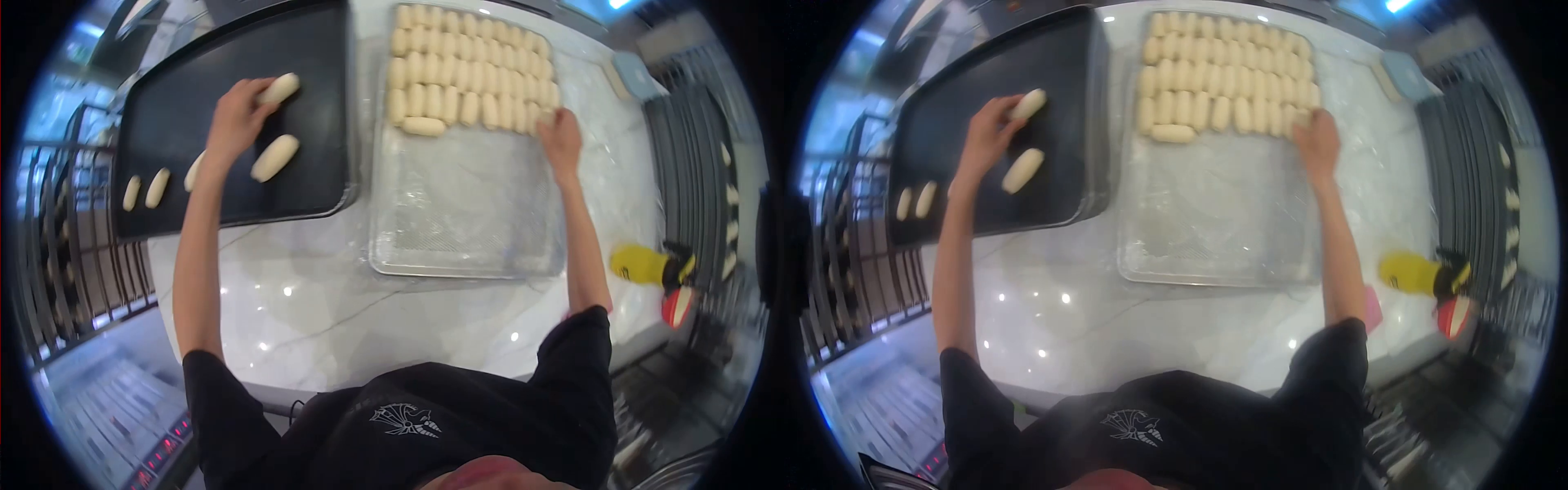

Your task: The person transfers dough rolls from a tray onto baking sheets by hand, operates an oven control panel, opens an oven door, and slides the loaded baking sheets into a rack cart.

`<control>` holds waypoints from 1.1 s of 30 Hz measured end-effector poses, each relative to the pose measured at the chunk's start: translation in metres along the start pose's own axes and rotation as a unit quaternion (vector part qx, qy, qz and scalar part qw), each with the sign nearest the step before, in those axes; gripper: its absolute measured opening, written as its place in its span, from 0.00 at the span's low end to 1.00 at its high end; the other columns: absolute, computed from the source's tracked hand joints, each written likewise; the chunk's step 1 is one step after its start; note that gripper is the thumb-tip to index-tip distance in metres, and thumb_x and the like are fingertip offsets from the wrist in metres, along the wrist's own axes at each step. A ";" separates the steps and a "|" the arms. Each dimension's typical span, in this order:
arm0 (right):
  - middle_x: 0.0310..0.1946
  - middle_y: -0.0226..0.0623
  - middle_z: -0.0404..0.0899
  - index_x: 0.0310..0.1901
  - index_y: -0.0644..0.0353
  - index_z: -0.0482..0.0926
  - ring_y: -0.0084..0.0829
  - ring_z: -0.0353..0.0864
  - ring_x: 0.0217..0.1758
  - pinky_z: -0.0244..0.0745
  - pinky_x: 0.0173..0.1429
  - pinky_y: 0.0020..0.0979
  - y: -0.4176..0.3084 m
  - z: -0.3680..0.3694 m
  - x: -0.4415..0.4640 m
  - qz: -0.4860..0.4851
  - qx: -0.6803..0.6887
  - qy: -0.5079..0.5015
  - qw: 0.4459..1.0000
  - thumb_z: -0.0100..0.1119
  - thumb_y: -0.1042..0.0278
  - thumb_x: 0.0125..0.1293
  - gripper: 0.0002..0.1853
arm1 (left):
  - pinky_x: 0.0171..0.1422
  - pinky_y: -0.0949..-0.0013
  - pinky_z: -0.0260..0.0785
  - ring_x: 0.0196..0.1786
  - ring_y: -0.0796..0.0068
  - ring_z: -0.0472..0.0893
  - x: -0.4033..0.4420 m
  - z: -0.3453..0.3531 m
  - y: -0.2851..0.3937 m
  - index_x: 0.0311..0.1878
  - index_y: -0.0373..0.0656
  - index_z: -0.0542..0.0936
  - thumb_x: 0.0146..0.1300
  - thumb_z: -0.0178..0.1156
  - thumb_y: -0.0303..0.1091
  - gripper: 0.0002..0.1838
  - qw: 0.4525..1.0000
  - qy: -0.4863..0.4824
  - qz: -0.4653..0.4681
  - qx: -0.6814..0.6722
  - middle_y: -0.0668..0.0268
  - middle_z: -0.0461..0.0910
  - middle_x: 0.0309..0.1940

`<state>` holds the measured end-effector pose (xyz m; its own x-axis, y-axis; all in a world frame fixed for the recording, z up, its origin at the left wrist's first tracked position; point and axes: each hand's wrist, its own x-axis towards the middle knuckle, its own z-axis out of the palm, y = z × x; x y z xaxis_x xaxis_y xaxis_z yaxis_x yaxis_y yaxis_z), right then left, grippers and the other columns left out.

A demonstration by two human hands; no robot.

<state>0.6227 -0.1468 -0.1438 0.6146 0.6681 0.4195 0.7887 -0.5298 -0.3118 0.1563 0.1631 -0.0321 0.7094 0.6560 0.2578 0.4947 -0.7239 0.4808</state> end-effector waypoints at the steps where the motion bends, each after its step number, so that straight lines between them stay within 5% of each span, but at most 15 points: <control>1: 0.41 0.46 0.80 0.54 0.64 0.76 0.44 0.80 0.42 0.74 0.48 0.40 -0.015 -0.008 -0.006 -0.009 0.033 0.010 0.999 0.69 0.59 0.58 0.26 | 0.46 0.62 0.74 0.37 0.58 0.82 -0.001 0.000 0.002 0.53 0.42 0.81 0.57 0.68 0.28 0.19 1.000 -0.001 -0.011 0.004 0.58 0.80 0.38; 5: 0.42 0.42 0.80 0.57 0.64 0.75 0.36 0.81 0.40 0.76 0.46 0.35 -0.050 -0.027 -0.017 0.016 0.038 0.044 0.998 0.69 0.63 0.59 0.26 | 0.51 0.61 0.74 0.43 0.57 0.81 -0.004 0.003 0.016 0.55 0.41 0.80 0.58 0.67 0.29 0.20 0.996 -0.018 -0.073 -0.038 0.57 0.81 0.42; 7: 0.42 0.39 0.80 0.58 0.64 0.74 0.30 0.81 0.41 0.77 0.45 0.31 -0.065 -0.042 -0.020 0.167 0.250 0.014 0.954 0.68 0.65 0.61 0.26 | 0.57 0.60 0.72 0.50 0.56 0.79 -0.010 0.006 0.025 0.57 0.41 0.79 0.59 0.67 0.30 0.22 0.971 0.127 0.072 0.191 0.57 0.80 0.47; 8: 0.43 0.38 0.80 0.59 0.64 0.73 0.27 0.81 0.41 0.78 0.44 0.29 -0.076 -0.051 -0.021 0.236 0.352 0.001 0.906 0.68 0.67 0.62 0.26 | 0.59 0.60 0.71 0.53 0.56 0.78 -0.012 0.002 0.053 0.59 0.42 0.78 0.59 0.68 0.31 0.23 0.973 0.134 0.069 0.173 0.57 0.79 0.51; 11: 0.42 0.37 0.80 0.57 0.65 0.73 0.24 0.81 0.41 0.79 0.45 0.26 -0.141 -0.096 -0.041 0.173 0.497 -0.122 0.841 0.66 0.71 0.64 0.22 | 0.61 0.59 0.70 0.58 0.57 0.77 -0.027 -0.006 0.154 0.61 0.44 0.77 0.57 0.70 0.33 0.27 0.994 0.057 0.094 0.011 0.58 0.75 0.59; 14: 0.42 0.37 0.81 0.56 0.66 0.74 0.25 0.82 0.40 0.80 0.46 0.26 -0.206 -0.125 -0.058 0.112 0.531 -0.202 0.815 0.65 0.73 0.65 0.19 | 0.54 0.62 0.74 0.53 0.60 0.79 -0.052 0.016 0.227 0.58 0.42 0.77 0.53 0.71 0.31 0.27 0.987 -0.055 0.089 -0.119 0.59 0.78 0.51; 17: 0.42 0.36 0.81 0.56 0.65 0.74 0.25 0.82 0.40 0.80 0.45 0.25 -0.234 -0.124 -0.062 0.096 0.578 -0.245 0.772 0.63 0.74 0.66 0.18 | 0.49 0.61 0.75 0.48 0.58 0.80 -0.050 0.028 0.233 0.58 0.41 0.76 0.53 0.71 0.34 0.28 0.993 0.017 0.087 -0.078 0.58 0.78 0.45; 20: 0.42 0.35 0.81 0.57 0.64 0.74 0.25 0.82 0.41 0.79 0.45 0.24 -0.235 -0.114 -0.053 0.122 0.640 -0.247 0.717 0.61 0.74 0.68 0.17 | 0.49 0.57 0.74 0.46 0.55 0.79 -0.032 0.021 0.209 0.55 0.39 0.77 0.51 0.72 0.35 0.27 0.988 -0.023 0.052 -0.144 0.57 0.78 0.43; 22: 0.44 0.34 0.82 0.58 0.62 0.74 0.25 0.83 0.42 0.79 0.44 0.25 -0.218 -0.098 -0.043 0.079 0.590 -0.204 0.777 0.58 0.74 0.70 0.16 | 0.50 0.57 0.74 0.46 0.55 0.79 -0.011 0.021 0.171 0.54 0.39 0.78 0.50 0.72 0.36 0.26 0.992 -0.002 0.060 -0.115 0.57 0.78 0.42; 24: 0.43 0.37 0.84 0.57 0.63 0.76 0.26 0.84 0.42 0.79 0.45 0.28 -0.176 -0.068 -0.018 0.070 0.390 -0.082 0.914 0.59 0.69 0.70 0.16 | 0.52 0.56 0.74 0.46 0.54 0.80 0.023 0.014 0.122 0.51 0.39 0.80 0.50 0.72 0.36 0.25 0.994 0.048 0.077 -0.061 0.56 0.80 0.42; 26: 0.41 0.42 0.85 0.52 0.65 0.79 0.33 0.85 0.43 0.78 0.49 0.33 -0.130 -0.042 0.008 0.108 0.183 -0.015 0.977 0.59 0.58 0.70 0.18 | 0.53 0.58 0.75 0.46 0.55 0.81 0.066 0.004 0.059 0.51 0.40 0.81 0.50 0.71 0.37 0.24 0.996 0.067 0.058 0.007 0.55 0.82 0.42; 29: 0.39 0.46 0.86 0.47 0.66 0.82 0.42 0.85 0.43 0.77 0.50 0.37 -0.054 -0.005 0.023 0.095 -0.008 -0.094 0.991 0.60 0.48 0.67 0.24 | 0.55 0.62 0.75 0.47 0.57 0.84 0.116 -0.007 -0.001 0.52 0.41 0.82 0.49 0.72 0.37 0.24 0.996 -0.044 -0.082 0.004 0.55 0.84 0.44; 33: 0.39 0.47 0.86 0.45 0.65 0.83 0.47 0.85 0.45 0.76 0.52 0.40 -0.042 0.006 0.023 0.185 -0.047 -0.146 0.971 0.60 0.44 0.65 0.27 | 0.50 0.65 0.76 0.42 0.62 0.84 0.142 0.001 -0.032 0.53 0.40 0.81 0.55 0.69 0.34 0.22 0.992 -0.096 -0.002 0.079 0.56 0.85 0.43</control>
<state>0.6037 -0.1057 -0.1263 0.8438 0.5357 0.0308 0.5176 -0.7975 -0.3099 0.2416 0.2794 -0.0115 0.7825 0.6170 0.0835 0.5594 -0.7555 0.3411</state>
